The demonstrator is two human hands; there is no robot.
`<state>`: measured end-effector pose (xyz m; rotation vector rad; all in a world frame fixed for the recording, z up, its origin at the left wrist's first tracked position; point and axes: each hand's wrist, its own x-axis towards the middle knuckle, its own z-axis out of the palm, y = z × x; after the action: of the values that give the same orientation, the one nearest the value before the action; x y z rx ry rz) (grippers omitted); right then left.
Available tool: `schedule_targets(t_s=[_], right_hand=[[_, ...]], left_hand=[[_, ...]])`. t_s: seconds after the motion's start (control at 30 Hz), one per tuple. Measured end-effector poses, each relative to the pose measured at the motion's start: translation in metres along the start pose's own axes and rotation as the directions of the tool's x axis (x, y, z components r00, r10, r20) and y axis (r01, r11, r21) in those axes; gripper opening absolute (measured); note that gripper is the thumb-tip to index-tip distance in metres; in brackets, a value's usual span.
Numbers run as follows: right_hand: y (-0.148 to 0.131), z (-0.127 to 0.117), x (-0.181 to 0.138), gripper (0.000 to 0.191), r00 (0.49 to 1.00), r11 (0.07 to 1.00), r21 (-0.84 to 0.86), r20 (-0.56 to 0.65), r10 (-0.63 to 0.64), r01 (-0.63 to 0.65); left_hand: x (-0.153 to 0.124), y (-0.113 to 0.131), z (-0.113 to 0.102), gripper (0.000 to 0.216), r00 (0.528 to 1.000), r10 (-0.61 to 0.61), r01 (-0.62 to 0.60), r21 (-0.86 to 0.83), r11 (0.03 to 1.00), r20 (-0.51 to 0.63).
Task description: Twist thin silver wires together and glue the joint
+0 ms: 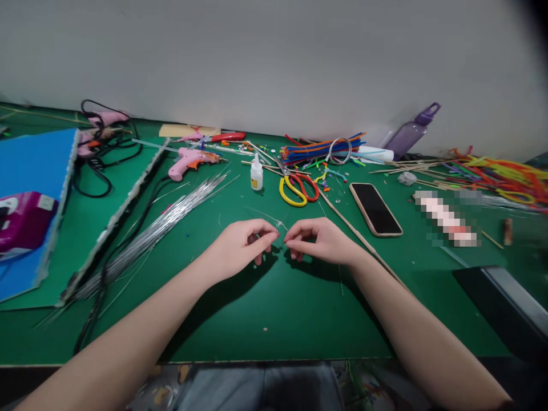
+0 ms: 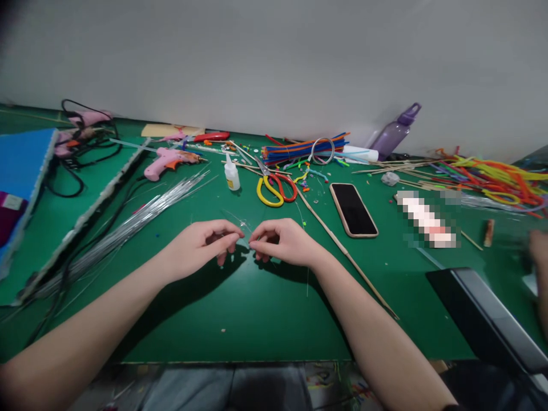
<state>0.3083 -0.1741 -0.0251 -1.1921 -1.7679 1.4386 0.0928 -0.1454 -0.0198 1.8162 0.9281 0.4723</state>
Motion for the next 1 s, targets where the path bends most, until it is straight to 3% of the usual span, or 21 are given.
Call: schedule_targets(t_s=[0.1,0.23,0.4,0.5,0.6,0.67,0.8,0.9,1.0], right_hand=[[0.000,0.000,0.000,0.027,1.000,1.000,0.005,0.022,0.020,-0.020],[0.001,0.001,0.001,0.037,0.998,0.999,0.024,-0.048,0.044,-0.043],[0.002,0.002,0.001,0.035,0.996,0.999,0.049,-0.089,0.026,-0.022],[0.003,-0.002,0.001,0.036,0.971,0.989,-0.148,-0.235,-0.044,0.009],[0.005,-0.007,0.001,0.019,0.873,0.866,-0.498,-0.405,-0.270,0.036],[0.007,-0.009,0.002,0.019,0.826,0.761,-0.642,-0.379,-0.418,0.090],[0.012,-0.008,0.007,0.022,0.818,0.576,-0.783,-0.163,-0.551,0.232],[0.015,-0.005,0.009,0.020,0.815,0.522,-0.816,-0.114,-0.568,0.250],[0.017,-0.004,0.011,0.018,0.803,0.525,-0.815,-0.130,-0.581,0.248]], left_hand=[[-0.003,-0.002,-0.002,0.027,0.998,0.045,-0.042,0.068,0.997,-0.035],[-0.007,-0.001,-0.004,0.027,0.981,0.134,-0.106,0.189,0.976,-0.142],[-0.009,-0.001,-0.002,0.024,0.925,0.246,-0.113,0.408,0.906,-0.290],[-0.009,-0.005,-0.002,0.019,0.875,0.342,-0.144,0.492,0.859,-0.342],[-0.007,-0.009,-0.003,0.016,0.842,0.439,-0.218,0.547,0.808,-0.314],[-0.005,-0.010,-0.003,0.015,0.822,0.493,-0.268,0.571,0.776,-0.285],[-0.005,-0.008,0.001,0.016,0.798,0.548,-0.333,0.572,0.749,-0.252],[-0.005,-0.004,0.004,0.023,0.796,0.565,-0.379,0.551,0.743,-0.215],[-0.003,-0.003,0.007,0.021,0.806,0.558,-0.400,0.514,0.759,-0.197]])
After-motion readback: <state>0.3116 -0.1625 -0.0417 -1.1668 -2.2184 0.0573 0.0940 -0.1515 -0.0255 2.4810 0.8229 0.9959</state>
